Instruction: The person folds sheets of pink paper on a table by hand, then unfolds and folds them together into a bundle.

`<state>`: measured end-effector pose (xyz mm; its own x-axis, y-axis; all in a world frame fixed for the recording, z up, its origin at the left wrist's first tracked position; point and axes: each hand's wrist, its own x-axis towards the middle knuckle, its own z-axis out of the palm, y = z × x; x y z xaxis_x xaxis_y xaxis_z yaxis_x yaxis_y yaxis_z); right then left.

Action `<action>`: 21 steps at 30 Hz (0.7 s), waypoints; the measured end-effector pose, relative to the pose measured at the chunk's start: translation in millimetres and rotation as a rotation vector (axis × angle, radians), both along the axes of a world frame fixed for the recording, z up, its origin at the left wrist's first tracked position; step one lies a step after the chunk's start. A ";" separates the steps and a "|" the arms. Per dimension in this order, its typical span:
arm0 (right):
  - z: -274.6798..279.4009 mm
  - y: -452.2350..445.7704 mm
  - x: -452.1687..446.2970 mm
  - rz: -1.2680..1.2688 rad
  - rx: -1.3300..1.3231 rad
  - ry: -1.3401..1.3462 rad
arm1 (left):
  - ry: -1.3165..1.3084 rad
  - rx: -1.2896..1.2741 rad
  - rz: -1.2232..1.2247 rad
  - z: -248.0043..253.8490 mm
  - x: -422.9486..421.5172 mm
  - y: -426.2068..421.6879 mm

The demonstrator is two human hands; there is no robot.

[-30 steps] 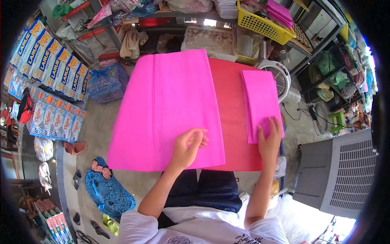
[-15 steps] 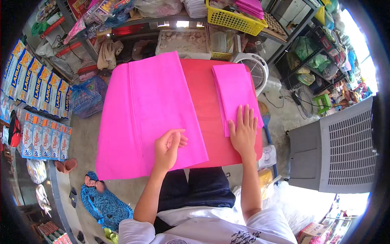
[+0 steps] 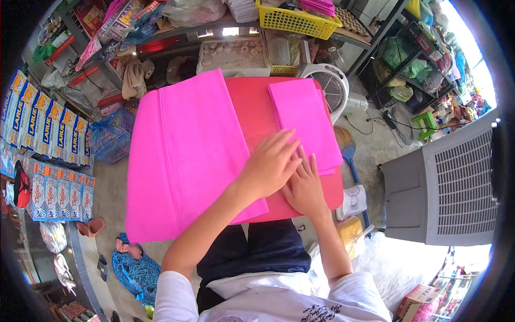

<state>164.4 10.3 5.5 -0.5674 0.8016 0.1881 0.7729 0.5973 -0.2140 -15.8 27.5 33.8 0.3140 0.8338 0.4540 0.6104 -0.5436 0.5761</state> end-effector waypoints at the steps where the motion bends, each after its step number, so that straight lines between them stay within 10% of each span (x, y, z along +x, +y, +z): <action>1: -3.7 0.1 1.4 0.011 0.016 0.000 | 0.077 0.038 -0.043 -7.9 11.7 17.9; 21: -6.0 -12.7 8.2 0.023 0.013 0.074 | 0.476 0.034 0.197 -69.7 18.0 118.9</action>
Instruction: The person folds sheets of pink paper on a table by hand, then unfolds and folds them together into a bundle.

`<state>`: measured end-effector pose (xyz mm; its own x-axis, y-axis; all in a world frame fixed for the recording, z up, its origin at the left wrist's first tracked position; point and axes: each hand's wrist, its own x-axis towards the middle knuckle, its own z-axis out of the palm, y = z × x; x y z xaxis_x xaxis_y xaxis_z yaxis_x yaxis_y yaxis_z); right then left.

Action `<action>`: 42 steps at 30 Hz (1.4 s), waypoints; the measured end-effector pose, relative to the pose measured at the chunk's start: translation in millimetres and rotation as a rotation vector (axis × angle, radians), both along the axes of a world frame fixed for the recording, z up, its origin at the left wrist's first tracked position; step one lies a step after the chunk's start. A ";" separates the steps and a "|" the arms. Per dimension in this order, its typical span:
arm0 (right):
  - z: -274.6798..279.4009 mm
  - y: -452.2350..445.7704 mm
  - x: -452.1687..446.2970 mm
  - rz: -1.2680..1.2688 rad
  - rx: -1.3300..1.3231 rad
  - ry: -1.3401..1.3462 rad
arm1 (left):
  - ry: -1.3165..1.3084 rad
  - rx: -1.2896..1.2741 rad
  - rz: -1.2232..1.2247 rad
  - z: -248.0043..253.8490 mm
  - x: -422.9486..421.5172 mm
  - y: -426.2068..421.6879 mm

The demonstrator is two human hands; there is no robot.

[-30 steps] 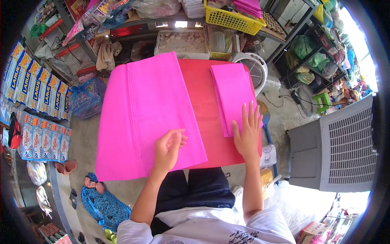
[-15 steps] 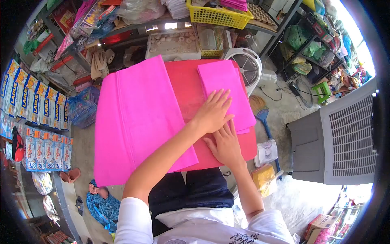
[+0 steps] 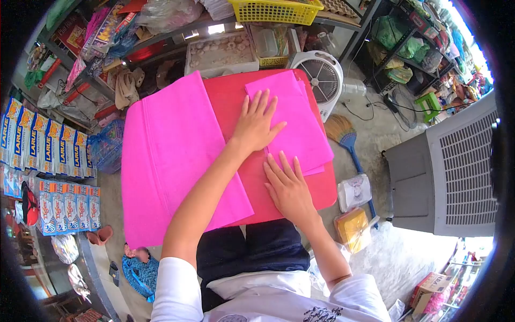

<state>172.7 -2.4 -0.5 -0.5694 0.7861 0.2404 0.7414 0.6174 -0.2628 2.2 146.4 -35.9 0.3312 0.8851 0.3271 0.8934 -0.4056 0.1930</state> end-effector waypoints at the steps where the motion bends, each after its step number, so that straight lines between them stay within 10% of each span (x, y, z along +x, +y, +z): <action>1: 0.0 -0.8 0.4 0.007 0.000 -0.001 | -0.001 0.025 0.020 -0.4 -3.1 5.1; 11: 1.4 -3.7 3.4 0.030 -0.021 0.012 | 0.213 0.087 0.265 8.7 -36.9 41.2; 25: 20.1 -12.1 23.7 0.325 -0.372 0.331 | -0.068 0.097 -0.027 -6.1 6.3 4.5; 38: -5.3 144.8 84.1 -0.528 0.034 -0.097 | -0.131 0.123 0.009 -7.2 9.0 -0.3; 42: 11.0 163.1 42.2 -0.129 0.037 -0.002 | -0.112 0.101 0.006 -9.4 9.1 0.2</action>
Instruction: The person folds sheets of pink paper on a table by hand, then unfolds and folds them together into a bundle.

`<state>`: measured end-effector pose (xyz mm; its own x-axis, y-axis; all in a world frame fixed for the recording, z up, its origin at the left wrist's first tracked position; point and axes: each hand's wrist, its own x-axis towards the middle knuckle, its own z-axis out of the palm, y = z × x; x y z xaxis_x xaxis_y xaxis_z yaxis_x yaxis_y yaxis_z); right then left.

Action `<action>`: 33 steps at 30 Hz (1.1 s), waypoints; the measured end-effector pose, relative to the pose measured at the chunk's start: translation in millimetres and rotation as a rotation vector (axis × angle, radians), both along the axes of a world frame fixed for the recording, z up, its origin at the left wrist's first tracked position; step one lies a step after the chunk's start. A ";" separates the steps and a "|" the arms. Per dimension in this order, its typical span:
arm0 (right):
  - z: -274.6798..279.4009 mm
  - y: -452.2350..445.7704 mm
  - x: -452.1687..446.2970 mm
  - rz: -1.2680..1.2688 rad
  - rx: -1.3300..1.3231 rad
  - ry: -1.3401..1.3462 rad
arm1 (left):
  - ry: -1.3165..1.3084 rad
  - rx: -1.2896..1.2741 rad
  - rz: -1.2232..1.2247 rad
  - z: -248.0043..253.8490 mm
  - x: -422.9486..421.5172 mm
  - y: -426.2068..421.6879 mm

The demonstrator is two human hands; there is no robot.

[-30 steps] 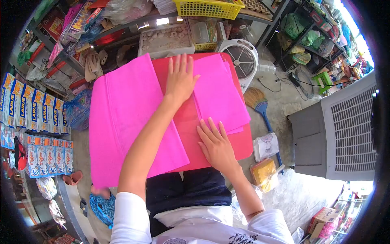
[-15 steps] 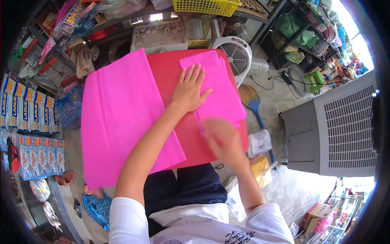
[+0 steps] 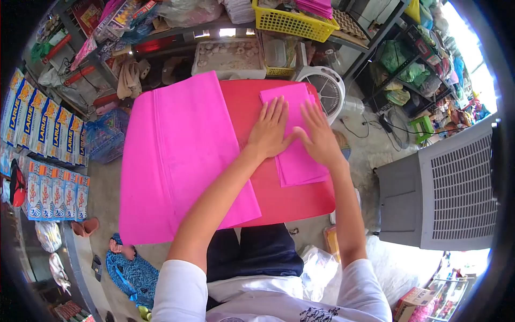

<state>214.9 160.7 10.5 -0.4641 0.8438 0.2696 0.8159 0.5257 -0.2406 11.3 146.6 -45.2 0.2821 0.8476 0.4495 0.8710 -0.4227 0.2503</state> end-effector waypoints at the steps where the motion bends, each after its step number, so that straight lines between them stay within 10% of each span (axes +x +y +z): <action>1: -9.3 18.6 -2.1 -0.024 -0.045 -0.070 | 0.000 -0.006 0.001 -1.3 -1.0 1.9; 5: -15.1 36.7 22.0 -0.348 0.021 -0.055 | -0.027 -0.026 0.009 1.6 -2.3 1.5; 9: 24.3 -50.2 -20.6 -0.077 0.035 0.520 | -0.086 -0.034 -0.011 3.4 -5.0 0.6; 21: -12.2 -120.4 -58.7 -0.095 0.216 0.570 | -0.603 0.011 -0.165 72.5 -52.8 -55.3; 23: -15.3 -126.2 -55.6 -0.105 0.200 0.591 | -0.479 -0.086 -0.012 98.2 -85.9 -109.1; 28: -11.6 -127.2 -55.8 -0.189 0.148 0.574 | -1.206 -0.724 0.301 114.8 -157.4 -252.9; 33: -21.7 -126.3 -53.6 -0.241 0.081 0.653 | -1.170 -0.504 0.751 71.3 -146.2 -360.6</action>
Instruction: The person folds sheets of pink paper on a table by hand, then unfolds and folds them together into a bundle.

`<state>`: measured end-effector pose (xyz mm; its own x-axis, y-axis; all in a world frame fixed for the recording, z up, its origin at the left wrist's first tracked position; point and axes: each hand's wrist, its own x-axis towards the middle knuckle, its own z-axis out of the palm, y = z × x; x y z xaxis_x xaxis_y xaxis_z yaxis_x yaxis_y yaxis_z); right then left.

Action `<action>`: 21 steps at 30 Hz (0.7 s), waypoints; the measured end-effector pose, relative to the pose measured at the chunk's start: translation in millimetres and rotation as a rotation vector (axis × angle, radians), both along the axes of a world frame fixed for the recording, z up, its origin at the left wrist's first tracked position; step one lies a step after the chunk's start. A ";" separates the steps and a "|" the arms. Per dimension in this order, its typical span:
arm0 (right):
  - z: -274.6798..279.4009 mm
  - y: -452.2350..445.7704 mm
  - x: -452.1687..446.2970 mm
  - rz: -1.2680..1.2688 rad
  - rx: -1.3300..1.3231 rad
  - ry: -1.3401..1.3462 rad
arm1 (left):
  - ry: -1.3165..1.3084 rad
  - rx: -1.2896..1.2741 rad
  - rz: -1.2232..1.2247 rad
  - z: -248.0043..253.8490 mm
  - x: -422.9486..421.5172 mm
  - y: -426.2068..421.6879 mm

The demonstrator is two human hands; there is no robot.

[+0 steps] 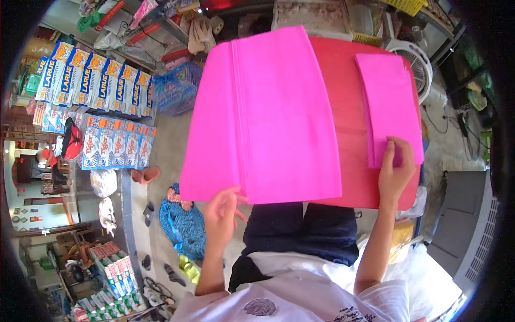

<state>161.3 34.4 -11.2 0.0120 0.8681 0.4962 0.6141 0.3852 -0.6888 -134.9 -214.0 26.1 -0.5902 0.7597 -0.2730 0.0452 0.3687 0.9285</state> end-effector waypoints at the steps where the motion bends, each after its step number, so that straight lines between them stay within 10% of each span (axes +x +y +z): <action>1: -1.8 -0.6 -0.3 0.005 -0.017 0.021 | -0.050 -0.024 0.022 -1.8 5.4 -7.9; 21: -9.7 -3.2 3.7 0.033 -0.023 0.047 | -0.068 -0.178 -0.112 -14.4 12.9 11.5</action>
